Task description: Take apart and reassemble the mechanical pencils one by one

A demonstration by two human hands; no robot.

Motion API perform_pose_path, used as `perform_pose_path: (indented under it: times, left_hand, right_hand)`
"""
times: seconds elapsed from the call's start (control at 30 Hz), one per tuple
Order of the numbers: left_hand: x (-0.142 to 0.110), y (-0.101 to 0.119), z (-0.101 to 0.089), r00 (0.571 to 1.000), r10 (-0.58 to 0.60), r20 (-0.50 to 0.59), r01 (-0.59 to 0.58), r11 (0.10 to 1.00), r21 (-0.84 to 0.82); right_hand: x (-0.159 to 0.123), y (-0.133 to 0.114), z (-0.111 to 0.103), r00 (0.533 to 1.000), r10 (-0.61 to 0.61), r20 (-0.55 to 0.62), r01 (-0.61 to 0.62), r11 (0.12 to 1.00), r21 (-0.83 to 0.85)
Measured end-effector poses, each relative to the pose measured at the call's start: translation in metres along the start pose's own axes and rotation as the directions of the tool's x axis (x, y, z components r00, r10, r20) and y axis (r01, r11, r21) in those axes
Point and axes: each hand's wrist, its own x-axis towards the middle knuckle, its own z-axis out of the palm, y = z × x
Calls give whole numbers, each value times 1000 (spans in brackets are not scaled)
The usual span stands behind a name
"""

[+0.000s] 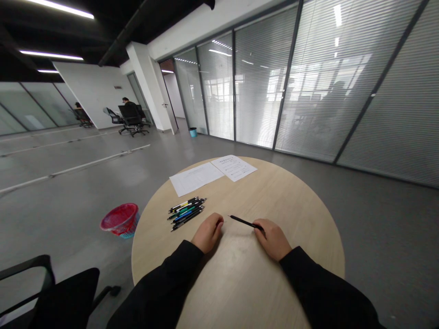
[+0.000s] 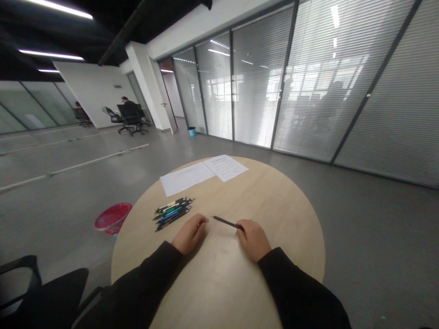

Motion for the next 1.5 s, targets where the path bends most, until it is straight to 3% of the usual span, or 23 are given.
perform_pose_path:
  times: [0.2,0.43,0.7,1.5]
  left_hand:
    - [3,10,-1,987,-87,-135,79,995,-65]
    - [2,5,2,965,-128,-229,101,987,-126]
    - [5,4,5,952,-217,-218,135,932,-337]
    - [4,3,8,969,-161,-186,100,949,-299]
  right_hand:
    - [0,4,3,1000,-6,9,6,1000,8]
    - [-1,2,2,1000,-15,-5,15,1000,9]
    - [0,-1,0,999,-40,19,40,999,8]
    - [0,-1,1,998,-58,9,58,998,4]
